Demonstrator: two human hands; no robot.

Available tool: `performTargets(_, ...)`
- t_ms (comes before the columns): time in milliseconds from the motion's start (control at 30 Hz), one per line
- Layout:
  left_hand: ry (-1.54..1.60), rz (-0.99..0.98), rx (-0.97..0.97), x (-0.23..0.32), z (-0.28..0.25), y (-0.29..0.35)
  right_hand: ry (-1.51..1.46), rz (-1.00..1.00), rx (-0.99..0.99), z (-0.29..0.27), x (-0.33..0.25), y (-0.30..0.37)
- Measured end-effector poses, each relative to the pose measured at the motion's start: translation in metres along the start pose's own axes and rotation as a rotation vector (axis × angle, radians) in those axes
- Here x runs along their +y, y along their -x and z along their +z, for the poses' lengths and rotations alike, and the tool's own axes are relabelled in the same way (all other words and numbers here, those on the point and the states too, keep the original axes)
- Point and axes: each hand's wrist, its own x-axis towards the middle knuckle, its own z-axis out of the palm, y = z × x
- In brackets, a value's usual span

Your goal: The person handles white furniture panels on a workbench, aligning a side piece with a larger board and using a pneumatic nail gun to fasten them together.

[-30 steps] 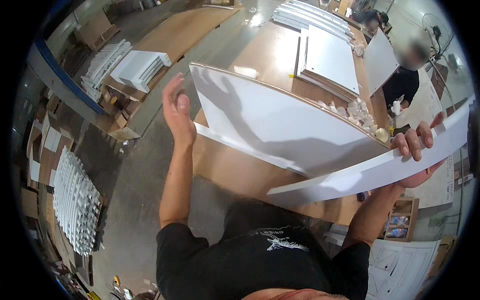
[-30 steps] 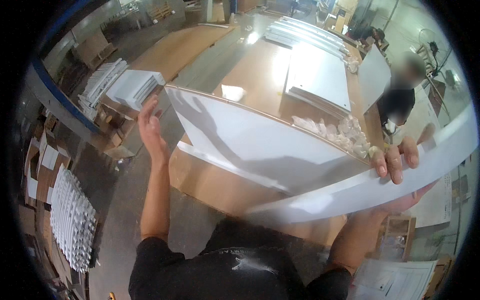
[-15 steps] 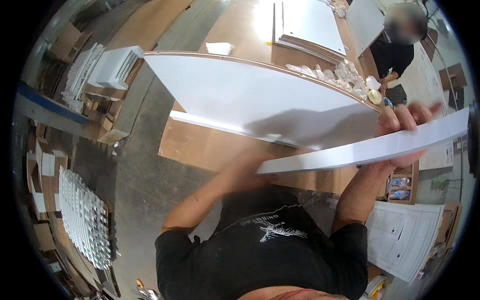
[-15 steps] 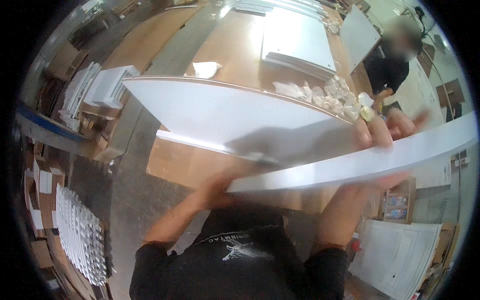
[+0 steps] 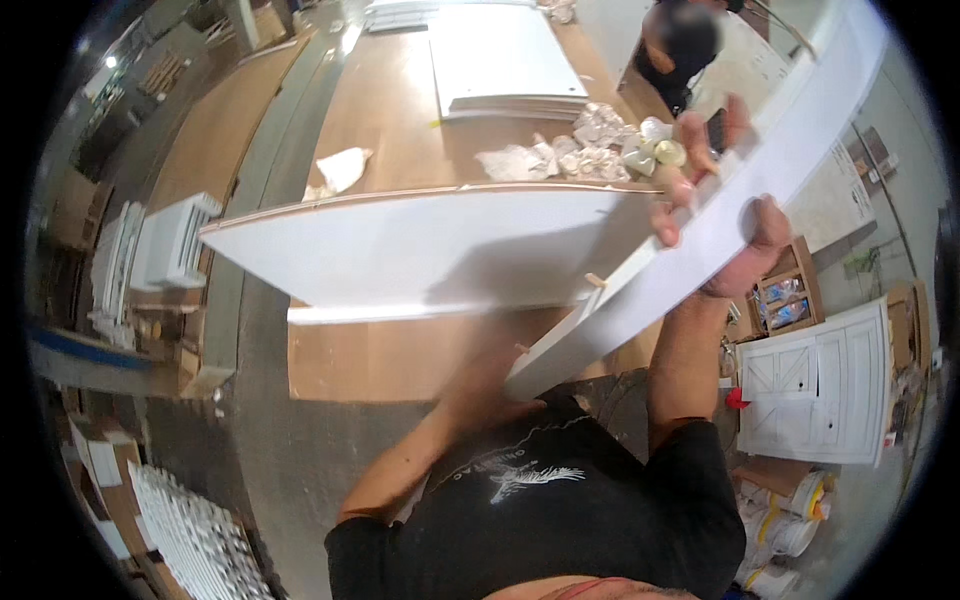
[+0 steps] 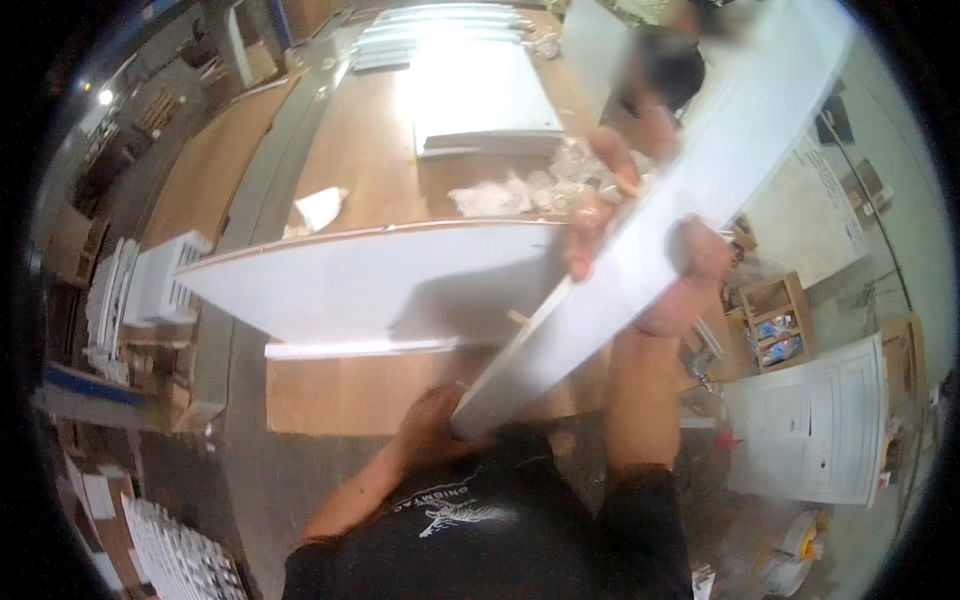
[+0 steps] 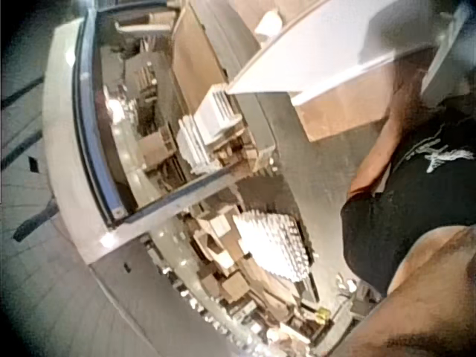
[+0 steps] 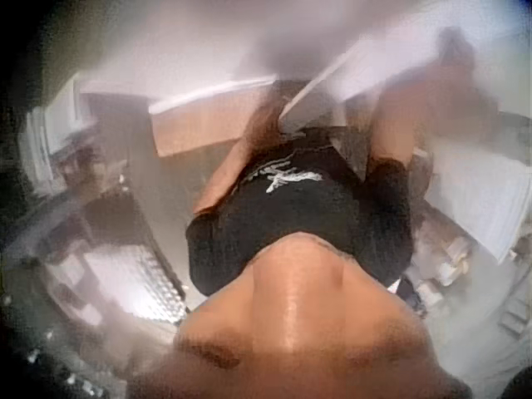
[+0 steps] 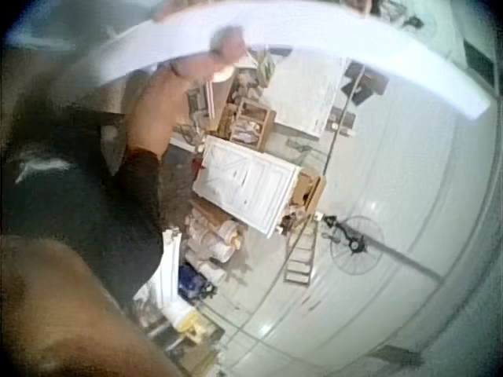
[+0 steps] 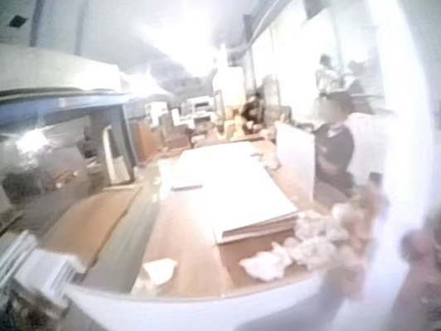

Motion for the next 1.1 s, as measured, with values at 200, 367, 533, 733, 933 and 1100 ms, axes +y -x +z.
performTargets(200, 0.296, -0.103, 0.044, -0.001, 0.027, -0.021, 0.455, 0.059, 0.373, 0.035, 0.014, 0.000)
performTargets(367, 0.246, -0.150, -0.057, 0.029, 0.006, -0.038, 0.560, 0.110, 0.505, 0.035, 0.042, 0.023)
performTargets(533, 0.001, 0.021, -0.119, 0.013, 0.026, -0.043, 0.767, 0.222, 0.374, 0.032, 0.010, 0.018)
performTargets(733, -0.054, 0.157, 0.666, -0.041, -0.035, -0.011, 1.115, 0.287, 0.195, 0.035, -0.036, 0.008)
performTargets(933, -0.256, 0.090, 1.328, -0.048, -0.176, -0.009, 1.477, 0.177, -0.250, 0.033, -0.080, -0.035)
performTargets(1100, -0.110, -0.031, 1.548, -0.063, -0.241, -0.010, 1.471, 0.295, -0.465, 0.064, -0.065, -0.084)
